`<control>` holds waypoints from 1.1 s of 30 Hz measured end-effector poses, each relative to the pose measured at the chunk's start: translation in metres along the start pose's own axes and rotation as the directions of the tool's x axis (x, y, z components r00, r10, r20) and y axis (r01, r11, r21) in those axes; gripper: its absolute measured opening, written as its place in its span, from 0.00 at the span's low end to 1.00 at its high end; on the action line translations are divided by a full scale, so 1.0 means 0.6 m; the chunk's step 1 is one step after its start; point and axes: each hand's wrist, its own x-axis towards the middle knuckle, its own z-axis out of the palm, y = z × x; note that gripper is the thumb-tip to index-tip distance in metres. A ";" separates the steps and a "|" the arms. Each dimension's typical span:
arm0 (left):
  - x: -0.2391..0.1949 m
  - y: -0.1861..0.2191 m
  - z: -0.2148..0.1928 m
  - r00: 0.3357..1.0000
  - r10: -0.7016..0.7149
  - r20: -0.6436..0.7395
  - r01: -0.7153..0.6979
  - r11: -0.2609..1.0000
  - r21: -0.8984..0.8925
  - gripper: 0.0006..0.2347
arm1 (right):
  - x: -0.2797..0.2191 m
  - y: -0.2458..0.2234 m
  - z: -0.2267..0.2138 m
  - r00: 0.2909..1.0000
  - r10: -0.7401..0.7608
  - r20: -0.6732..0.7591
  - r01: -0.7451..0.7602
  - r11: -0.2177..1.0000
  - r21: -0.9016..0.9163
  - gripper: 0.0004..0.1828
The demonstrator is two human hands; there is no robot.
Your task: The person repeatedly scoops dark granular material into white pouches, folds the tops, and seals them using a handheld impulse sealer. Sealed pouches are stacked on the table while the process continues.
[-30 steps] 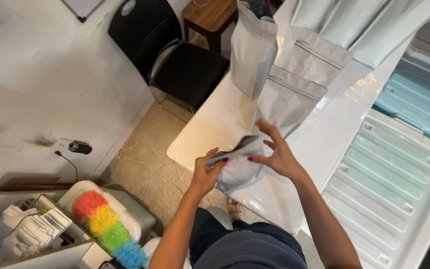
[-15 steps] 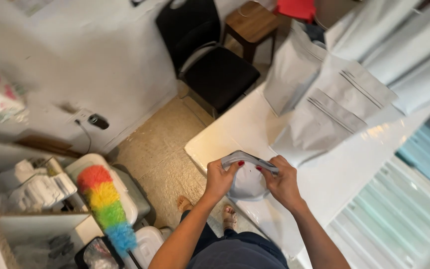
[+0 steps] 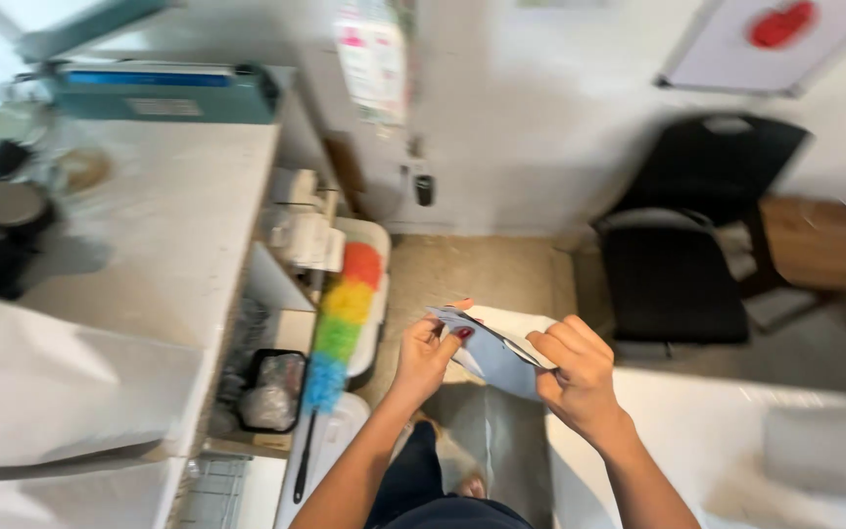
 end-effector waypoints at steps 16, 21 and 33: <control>0.411 0.524 -0.414 0.841 0.453 -0.295 0.123 0.371 0.920 0.03 | 0.520 -0.169 0.537 0.981 0.166 -0.101 -0.050 0.719 0.693 0.09; 0.537 0.466 -0.570 0.770 0.109 -0.628 0.605 0.184 0.774 0.09 | 0.484 -0.058 0.815 0.790 0.537 0.297 -0.484 0.248 0.839 0.15; 0.713 0.320 -0.883 0.673 -0.465 -0.576 0.721 0.588 0.367 0.23 | 0.600 0.038 1.036 0.808 0.461 0.367 -0.559 0.405 0.723 0.13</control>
